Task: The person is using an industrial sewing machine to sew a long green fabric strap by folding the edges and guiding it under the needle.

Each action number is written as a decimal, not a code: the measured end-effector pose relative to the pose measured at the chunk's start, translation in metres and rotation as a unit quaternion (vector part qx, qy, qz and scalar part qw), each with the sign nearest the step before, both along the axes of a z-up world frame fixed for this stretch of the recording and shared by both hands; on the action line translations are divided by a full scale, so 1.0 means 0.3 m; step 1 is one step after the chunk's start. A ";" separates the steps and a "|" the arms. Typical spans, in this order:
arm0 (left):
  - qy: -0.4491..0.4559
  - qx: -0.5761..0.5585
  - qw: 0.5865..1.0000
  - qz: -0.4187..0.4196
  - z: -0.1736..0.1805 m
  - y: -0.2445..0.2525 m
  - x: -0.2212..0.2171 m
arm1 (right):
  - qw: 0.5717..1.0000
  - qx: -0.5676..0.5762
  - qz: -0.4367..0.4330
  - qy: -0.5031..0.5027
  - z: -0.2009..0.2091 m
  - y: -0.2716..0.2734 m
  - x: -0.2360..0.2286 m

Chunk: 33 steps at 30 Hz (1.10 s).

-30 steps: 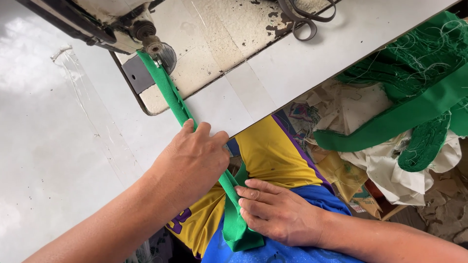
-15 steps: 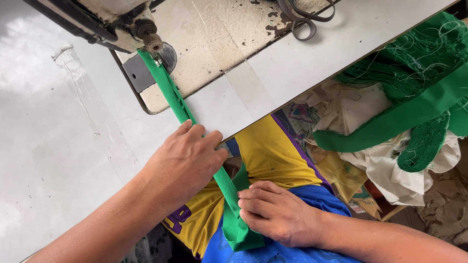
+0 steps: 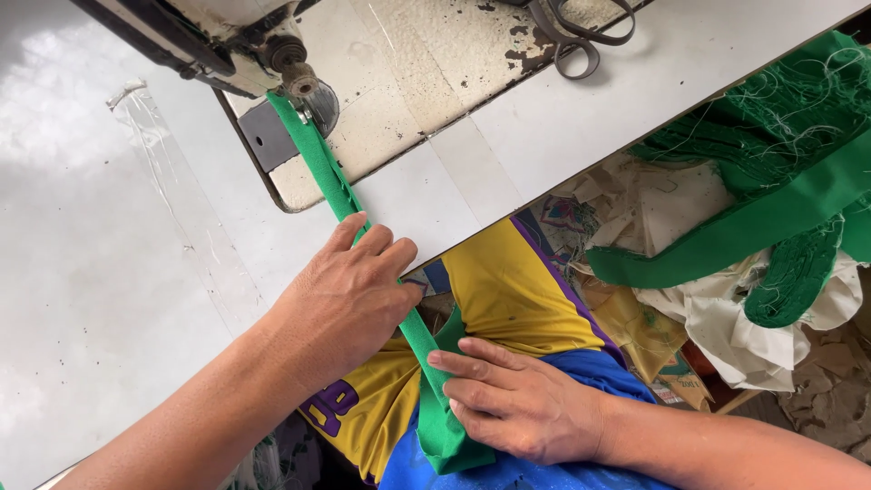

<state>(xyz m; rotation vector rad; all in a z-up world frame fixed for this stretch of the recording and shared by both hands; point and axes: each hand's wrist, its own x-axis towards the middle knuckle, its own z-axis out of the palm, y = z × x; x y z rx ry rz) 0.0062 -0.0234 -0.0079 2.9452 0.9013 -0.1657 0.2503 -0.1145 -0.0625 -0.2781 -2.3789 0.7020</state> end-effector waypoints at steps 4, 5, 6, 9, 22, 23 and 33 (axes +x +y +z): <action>-0.023 0.016 1.000 -0.006 -0.002 0.003 0.002 | 0.999 -0.002 0.032 -0.011 -0.042 0.011 0.001; -0.016 0.019 1.000 -0.006 -0.004 0.003 0.004 | 0.999 -0.012 0.031 -0.026 -0.049 0.015 -0.002; -0.008 0.023 1.000 -0.005 -0.006 0.003 0.004 | 0.998 -0.021 0.030 -0.040 -0.056 0.019 -0.004; -0.082 -0.013 0.997 -0.007 0.053 0.045 -0.019 | 0.999 -0.006 0.003 -0.049 -0.021 0.025 -0.020; -0.012 0.095 0.995 -0.037 0.050 0.270 -0.198 | 0.994 -0.069 0.040 -0.078 0.027 0.018 -0.018; -0.001 0.098 0.994 -0.046 0.053 0.275 -0.193 | 0.995 -0.056 0.033 -0.073 0.025 0.017 -0.019; -0.116 -0.022 0.987 -0.107 0.056 0.305 -0.205 | 0.998 -0.029 0.019 -0.058 0.033 0.019 -0.021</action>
